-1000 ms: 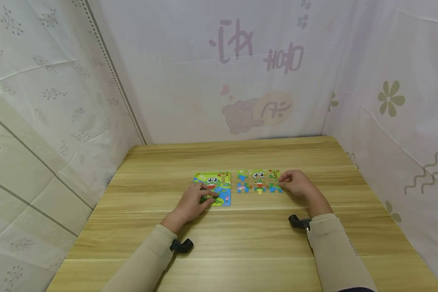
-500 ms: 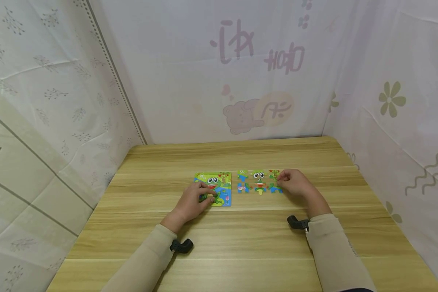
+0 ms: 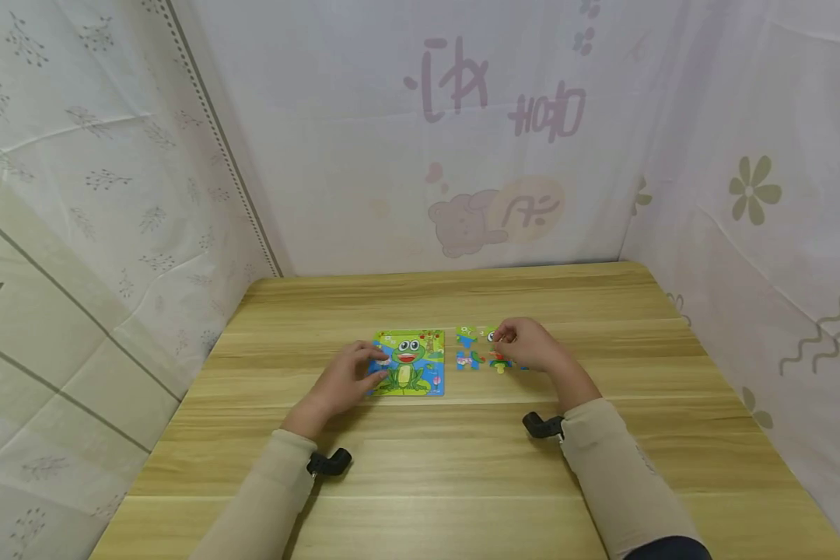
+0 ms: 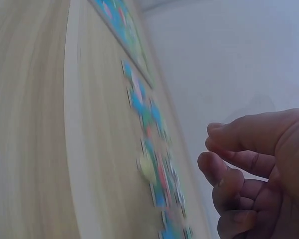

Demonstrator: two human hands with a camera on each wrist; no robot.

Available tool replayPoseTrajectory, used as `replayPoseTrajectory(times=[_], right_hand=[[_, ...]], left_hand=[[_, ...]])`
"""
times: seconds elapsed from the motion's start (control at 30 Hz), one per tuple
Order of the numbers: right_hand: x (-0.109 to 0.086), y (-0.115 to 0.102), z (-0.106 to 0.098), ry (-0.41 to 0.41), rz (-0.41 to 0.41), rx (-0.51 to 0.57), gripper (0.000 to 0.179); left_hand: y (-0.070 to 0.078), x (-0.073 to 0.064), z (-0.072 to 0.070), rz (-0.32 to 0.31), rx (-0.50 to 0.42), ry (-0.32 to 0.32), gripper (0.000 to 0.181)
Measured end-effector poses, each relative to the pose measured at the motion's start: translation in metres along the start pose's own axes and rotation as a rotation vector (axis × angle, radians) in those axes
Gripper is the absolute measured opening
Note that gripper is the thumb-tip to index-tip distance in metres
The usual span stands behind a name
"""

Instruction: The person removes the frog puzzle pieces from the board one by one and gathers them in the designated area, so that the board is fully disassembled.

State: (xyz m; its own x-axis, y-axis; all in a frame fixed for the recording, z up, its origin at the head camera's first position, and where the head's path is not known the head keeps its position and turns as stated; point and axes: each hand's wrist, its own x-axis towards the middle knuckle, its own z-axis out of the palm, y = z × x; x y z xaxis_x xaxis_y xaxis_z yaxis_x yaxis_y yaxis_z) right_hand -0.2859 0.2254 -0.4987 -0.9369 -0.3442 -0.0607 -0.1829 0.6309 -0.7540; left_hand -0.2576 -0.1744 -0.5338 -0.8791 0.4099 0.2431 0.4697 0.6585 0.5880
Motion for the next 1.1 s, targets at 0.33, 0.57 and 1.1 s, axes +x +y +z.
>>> replayPoseTrajectory(times=[0.33,0.57,1.1], right_hand=[[0.026,-0.044,0.039,-0.055,-0.090,0.019,0.014],[0.043,-0.065,0.072,-0.103,-0.125,0.033,0.018],[0.063,-0.090,0.123,-0.204,-0.172,0.007,0.019]], left_hand=[[-0.016,-0.005,-0.012,-0.022,-0.023,-0.072,0.047],[-0.026,-0.011,-0.014,-0.043,-0.059,-0.092,0.053],[-0.029,-0.012,-0.015,-0.048,-0.105,-0.130,0.052]])
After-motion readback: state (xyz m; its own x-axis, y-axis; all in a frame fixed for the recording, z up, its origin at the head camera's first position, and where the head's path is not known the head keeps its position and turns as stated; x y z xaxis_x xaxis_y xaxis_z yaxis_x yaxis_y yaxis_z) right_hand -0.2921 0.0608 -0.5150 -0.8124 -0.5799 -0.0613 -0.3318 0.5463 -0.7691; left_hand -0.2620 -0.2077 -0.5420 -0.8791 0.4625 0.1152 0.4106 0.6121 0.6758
